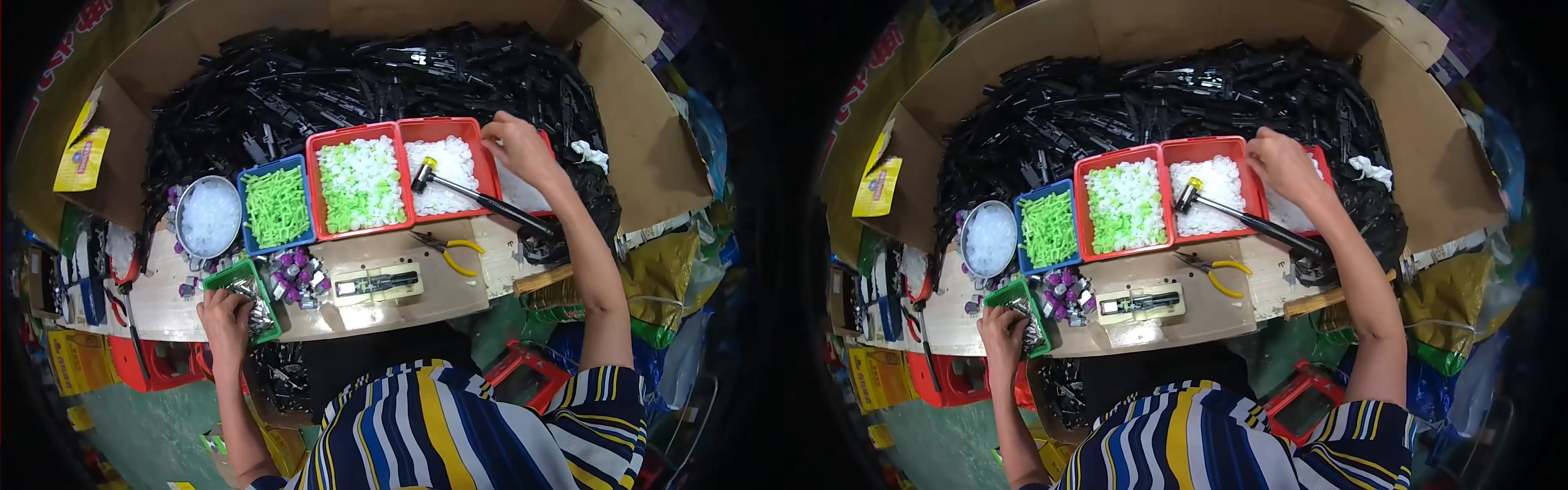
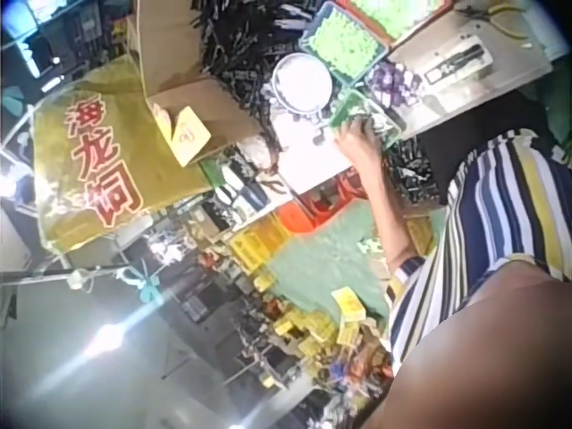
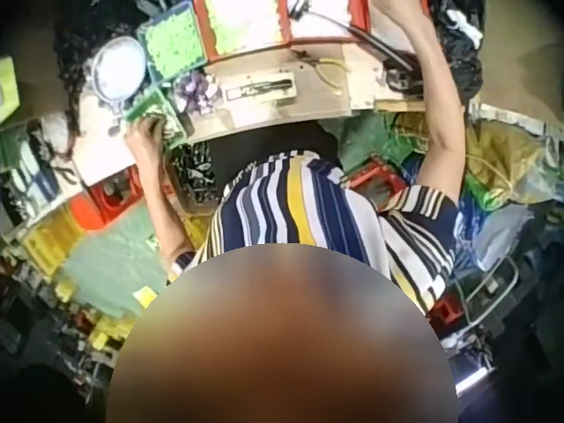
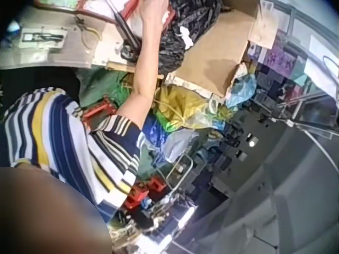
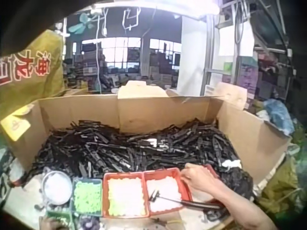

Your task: Assembling small multi-colored components using a jig and various parts from bins at a factory workbench.

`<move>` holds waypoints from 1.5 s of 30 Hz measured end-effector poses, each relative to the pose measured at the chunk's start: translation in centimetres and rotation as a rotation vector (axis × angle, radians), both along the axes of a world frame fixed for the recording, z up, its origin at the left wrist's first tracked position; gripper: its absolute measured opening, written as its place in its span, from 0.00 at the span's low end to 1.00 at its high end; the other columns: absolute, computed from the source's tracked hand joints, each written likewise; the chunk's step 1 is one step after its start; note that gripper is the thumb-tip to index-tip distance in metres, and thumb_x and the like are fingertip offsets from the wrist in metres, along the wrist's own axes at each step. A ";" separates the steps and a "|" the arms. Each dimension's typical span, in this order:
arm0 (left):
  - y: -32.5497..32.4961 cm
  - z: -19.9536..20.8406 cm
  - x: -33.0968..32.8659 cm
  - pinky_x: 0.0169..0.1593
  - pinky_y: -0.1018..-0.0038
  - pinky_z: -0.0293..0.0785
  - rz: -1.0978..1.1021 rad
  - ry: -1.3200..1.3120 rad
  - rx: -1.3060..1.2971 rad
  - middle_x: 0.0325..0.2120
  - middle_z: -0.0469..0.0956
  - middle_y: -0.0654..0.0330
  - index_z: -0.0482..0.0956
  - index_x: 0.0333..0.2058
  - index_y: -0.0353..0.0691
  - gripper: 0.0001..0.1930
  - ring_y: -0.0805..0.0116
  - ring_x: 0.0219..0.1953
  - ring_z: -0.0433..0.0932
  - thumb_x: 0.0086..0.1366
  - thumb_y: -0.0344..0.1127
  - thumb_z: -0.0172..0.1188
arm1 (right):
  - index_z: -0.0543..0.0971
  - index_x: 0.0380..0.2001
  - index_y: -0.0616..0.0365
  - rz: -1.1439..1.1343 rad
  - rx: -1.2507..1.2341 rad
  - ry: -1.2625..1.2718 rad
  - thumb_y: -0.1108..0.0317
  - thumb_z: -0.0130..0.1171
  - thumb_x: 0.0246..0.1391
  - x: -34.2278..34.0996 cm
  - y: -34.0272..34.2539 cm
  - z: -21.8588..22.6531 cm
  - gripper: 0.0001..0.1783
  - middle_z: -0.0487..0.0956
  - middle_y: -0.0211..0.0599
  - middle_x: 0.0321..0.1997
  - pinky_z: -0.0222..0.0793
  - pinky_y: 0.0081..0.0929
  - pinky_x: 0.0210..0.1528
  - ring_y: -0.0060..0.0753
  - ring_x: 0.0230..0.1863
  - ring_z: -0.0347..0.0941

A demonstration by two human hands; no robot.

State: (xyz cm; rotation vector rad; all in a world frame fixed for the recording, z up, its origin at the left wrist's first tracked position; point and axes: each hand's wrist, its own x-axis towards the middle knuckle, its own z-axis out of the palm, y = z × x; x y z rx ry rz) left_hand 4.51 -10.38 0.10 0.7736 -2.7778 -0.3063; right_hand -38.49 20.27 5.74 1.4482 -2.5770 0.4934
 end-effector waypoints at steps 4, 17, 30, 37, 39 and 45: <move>0.0 1.0 -0.1 0.44 0.61 0.60 -0.018 -0.017 0.000 0.29 0.75 0.58 0.81 0.28 0.38 0.07 0.55 0.42 0.71 0.50 0.29 0.68 | 0.82 0.34 0.66 -0.120 0.095 0.007 0.75 0.63 0.50 -2.0 4.6 0.1 0.07 0.78 0.47 0.32 0.74 0.36 0.38 0.48 0.35 0.78; -1.3 -0.4 0.0 0.41 0.58 0.66 -0.024 0.090 0.049 0.26 0.76 0.55 0.76 0.25 0.38 0.06 0.51 0.37 0.73 0.52 0.28 0.66 | 0.80 0.30 0.66 -0.174 0.187 -0.012 0.72 0.63 0.49 -1.7 4.6 -3.9 0.08 0.77 0.50 0.35 0.71 0.41 0.42 0.52 0.40 0.75; 0.9 0.7 0.8 0.38 0.69 0.77 0.181 0.480 0.291 0.29 0.83 0.53 0.83 0.31 0.34 0.05 0.58 0.32 0.82 0.53 0.24 0.66 | 0.77 0.37 0.65 -0.201 -0.175 -0.040 0.74 0.59 0.56 -2.0 6.9 -2.3 0.07 0.77 0.40 0.29 0.70 0.27 0.35 0.30 0.29 0.73; 3.6 2.8 -0.9 0.39 0.76 0.77 0.192 0.611 0.607 0.30 0.84 0.57 0.84 0.36 0.33 0.08 0.73 0.33 0.81 0.57 0.26 0.67 | 0.75 0.39 0.66 -0.128 -0.273 -0.031 0.76 0.57 0.58 4.6 7.1 1.2 0.06 0.74 0.34 0.30 0.66 0.24 0.37 0.24 0.33 0.69; 5.2 2.7 -2.3 0.40 0.78 0.77 0.131 0.674 0.790 0.30 0.84 0.58 0.84 0.38 0.32 0.09 0.75 0.33 0.81 0.58 0.27 0.67 | 0.76 0.38 0.66 -0.006 -0.321 -0.087 0.78 0.57 0.56 7.9 5.5 1.4 0.06 0.76 0.36 0.33 0.65 0.23 0.39 0.26 0.35 0.71; 9.9 1.3 -6.8 0.34 0.77 0.77 -0.132 0.736 0.788 0.27 0.83 0.56 0.84 0.36 0.32 0.07 0.71 0.29 0.83 0.58 0.27 0.66 | 0.75 0.36 0.67 0.273 -0.475 -0.766 0.84 0.55 0.53 15.8 -1.3 -2.6 0.07 0.74 0.33 0.37 0.64 0.19 0.44 0.22 0.38 0.69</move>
